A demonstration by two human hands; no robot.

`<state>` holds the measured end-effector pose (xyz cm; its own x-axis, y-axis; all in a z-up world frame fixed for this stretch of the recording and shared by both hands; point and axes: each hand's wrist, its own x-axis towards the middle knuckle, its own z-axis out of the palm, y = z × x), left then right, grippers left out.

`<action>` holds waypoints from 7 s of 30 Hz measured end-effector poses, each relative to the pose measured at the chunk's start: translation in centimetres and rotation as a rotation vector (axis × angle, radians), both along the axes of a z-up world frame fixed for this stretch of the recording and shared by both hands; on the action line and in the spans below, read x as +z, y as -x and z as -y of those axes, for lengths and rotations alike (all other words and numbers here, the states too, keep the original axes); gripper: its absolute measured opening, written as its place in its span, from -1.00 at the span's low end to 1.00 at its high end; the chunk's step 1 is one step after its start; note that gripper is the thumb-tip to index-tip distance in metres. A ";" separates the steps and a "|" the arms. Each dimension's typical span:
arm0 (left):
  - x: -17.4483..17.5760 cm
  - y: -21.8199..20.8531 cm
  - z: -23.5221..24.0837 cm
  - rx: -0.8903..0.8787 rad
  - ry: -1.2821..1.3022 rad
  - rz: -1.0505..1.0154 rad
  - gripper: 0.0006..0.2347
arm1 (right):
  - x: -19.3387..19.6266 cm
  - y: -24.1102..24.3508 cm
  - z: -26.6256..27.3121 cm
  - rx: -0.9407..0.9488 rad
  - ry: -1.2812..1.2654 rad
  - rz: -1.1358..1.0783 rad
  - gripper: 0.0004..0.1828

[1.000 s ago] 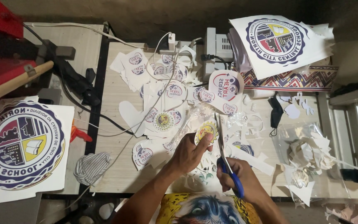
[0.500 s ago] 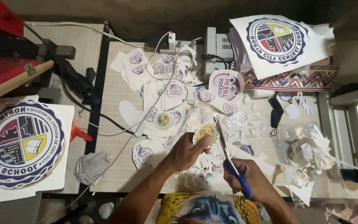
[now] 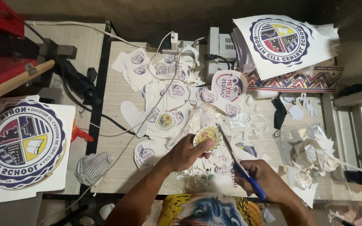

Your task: Cutting out circular school badge designs from printed sheets of paper using scissors.

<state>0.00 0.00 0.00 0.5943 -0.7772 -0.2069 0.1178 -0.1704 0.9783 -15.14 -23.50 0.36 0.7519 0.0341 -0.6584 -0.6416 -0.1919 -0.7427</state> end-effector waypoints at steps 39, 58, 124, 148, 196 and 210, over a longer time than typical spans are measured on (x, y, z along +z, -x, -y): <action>-12.0 4.2 0.9 -0.278 -0.444 -0.109 -0.51 | -7.3 0.6 -2.5 -0.364 -0.051 0.014 -0.64; -20.4 -4.1 -5.6 0.773 -0.261 0.034 -0.79 | -18.2 1.1 0.1 -0.221 0.349 0.112 -0.62; -18.4 -1.6 7.4 0.337 -0.242 0.935 -0.78 | -20.0 1.5 1.0 -0.538 0.202 0.146 -0.69; -16.7 0.6 6.1 0.537 -0.045 -0.009 -0.81 | -15.7 0.1 -0.1 -0.745 -0.164 0.161 -0.71; -3.4 4.8 2.9 0.436 0.136 0.474 -0.73 | -3.7 0.4 -6.1 -0.192 -0.251 0.219 -0.71; -6.6 3.9 1.6 0.342 0.133 1.203 -0.78 | -3.5 0.6 -4.8 -0.172 -0.162 0.199 -0.83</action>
<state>-3.86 -1.60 -6.55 0.5264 -0.5198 0.6728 -0.8405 -0.1990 0.5039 -15.74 -18.68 -3.18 0.8696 -0.0117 -0.4936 -0.4929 0.0382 -0.8693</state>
